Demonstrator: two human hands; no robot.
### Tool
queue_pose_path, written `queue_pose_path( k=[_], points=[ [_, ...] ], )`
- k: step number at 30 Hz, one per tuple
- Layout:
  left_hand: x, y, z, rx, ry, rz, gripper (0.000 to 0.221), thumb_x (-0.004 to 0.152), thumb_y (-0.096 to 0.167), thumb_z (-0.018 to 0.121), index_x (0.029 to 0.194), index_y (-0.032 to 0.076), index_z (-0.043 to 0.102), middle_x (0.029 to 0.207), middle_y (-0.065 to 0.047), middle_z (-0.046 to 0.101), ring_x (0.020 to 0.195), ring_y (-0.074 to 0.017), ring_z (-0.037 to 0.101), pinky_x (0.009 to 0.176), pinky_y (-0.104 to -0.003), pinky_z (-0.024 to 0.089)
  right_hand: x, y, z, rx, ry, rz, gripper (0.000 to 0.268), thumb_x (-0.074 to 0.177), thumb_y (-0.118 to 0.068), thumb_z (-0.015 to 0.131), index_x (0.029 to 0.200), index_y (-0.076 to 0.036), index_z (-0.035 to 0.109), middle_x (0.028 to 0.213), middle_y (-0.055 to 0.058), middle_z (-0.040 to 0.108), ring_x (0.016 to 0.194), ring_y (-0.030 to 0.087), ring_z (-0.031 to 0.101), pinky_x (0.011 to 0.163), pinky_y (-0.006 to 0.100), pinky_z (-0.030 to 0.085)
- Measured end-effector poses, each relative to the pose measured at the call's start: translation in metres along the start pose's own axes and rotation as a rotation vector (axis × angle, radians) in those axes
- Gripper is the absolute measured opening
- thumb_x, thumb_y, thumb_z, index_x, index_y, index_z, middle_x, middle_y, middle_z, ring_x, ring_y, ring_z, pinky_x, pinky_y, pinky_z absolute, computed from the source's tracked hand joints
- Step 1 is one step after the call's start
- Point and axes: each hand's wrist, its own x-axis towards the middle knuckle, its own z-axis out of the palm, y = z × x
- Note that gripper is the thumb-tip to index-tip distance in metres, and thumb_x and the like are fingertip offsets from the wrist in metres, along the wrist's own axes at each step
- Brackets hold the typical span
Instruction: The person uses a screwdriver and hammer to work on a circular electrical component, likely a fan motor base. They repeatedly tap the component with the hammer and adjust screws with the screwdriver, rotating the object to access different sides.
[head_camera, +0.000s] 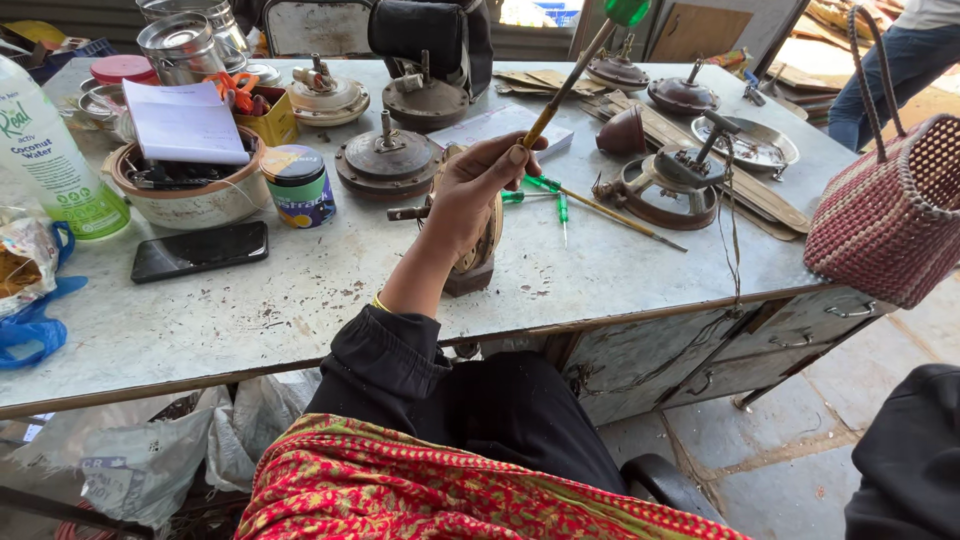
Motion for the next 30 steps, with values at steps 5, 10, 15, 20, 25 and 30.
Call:
queue_pose_path(
  k=[5,10,15,20,25,30],
  points=[
    [-0.003,0.004,0.002,-0.009,0.001,0.028,0.037,0.102,0.029,0.07,0.129,0.003,0.072,0.103,-0.004,0.075,0.095,-0.0104,0.063,0.083,-0.026,0.046,0.003,-0.007,-0.006,-0.038,-0.009,0.083,0.036,0.11,-0.029,0.039,0.142,-0.025,0.056,0.086,0.007,0.056,0.065,0.018,0.049,0.056,0.035,0.044],
    [-0.006,0.006,0.001,-0.024,0.023,0.029,0.036,0.103,0.029,0.07,0.128,0.003,0.072,0.101,-0.004,0.073,0.091,-0.0092,0.059,0.083,-0.026,0.046,-0.02,0.026,0.004,-0.379,-0.171,0.528,0.036,0.11,-0.031,0.037,0.141,-0.027,0.056,0.086,0.007,0.056,0.065,0.019,0.048,0.056,0.036,0.044],
    [-0.003,0.005,0.001,0.041,0.046,0.019,0.036,0.103,0.03,0.068,0.127,0.003,0.072,0.1,-0.003,0.073,0.09,-0.0087,0.059,0.08,-0.025,0.047,-0.082,0.141,0.059,-0.973,-0.393,0.296,0.052,0.097,-0.023,0.054,0.149,-0.033,0.051,0.099,0.012,0.062,0.081,0.032,0.064,0.07,0.048,0.051],
    [-0.004,0.003,0.002,0.104,0.044,0.003,0.036,0.104,0.029,0.067,0.128,0.002,0.072,0.099,-0.003,0.073,0.089,-0.008,0.059,0.081,-0.025,0.047,-0.077,0.203,0.076,-0.9,-0.368,0.259,0.05,0.097,-0.024,0.061,0.146,-0.032,0.054,0.117,0.01,0.066,0.114,0.035,0.061,0.098,0.046,0.049],
    [-0.006,-0.005,0.0,0.134,0.029,0.02,0.036,0.106,0.026,0.067,0.131,0.001,0.071,0.107,-0.004,0.073,0.094,-0.009,0.061,0.082,-0.025,0.048,-0.021,0.145,0.084,-0.1,-0.167,-0.071,0.068,0.104,-0.029,0.059,0.161,-0.009,0.027,0.159,0.024,0.043,0.15,0.034,0.037,0.122,0.045,0.03],
    [-0.014,-0.015,-0.005,0.131,-0.005,0.01,0.041,0.106,0.025,0.069,0.138,0.0,0.064,0.127,-0.013,0.071,0.118,-0.0214,0.065,0.102,-0.034,0.053,0.031,0.063,0.123,0.375,-0.237,-0.314,0.058,0.121,-0.024,0.046,0.169,-0.008,0.017,0.152,0.02,0.052,0.146,0.023,0.048,0.131,0.04,0.037]
  ],
)
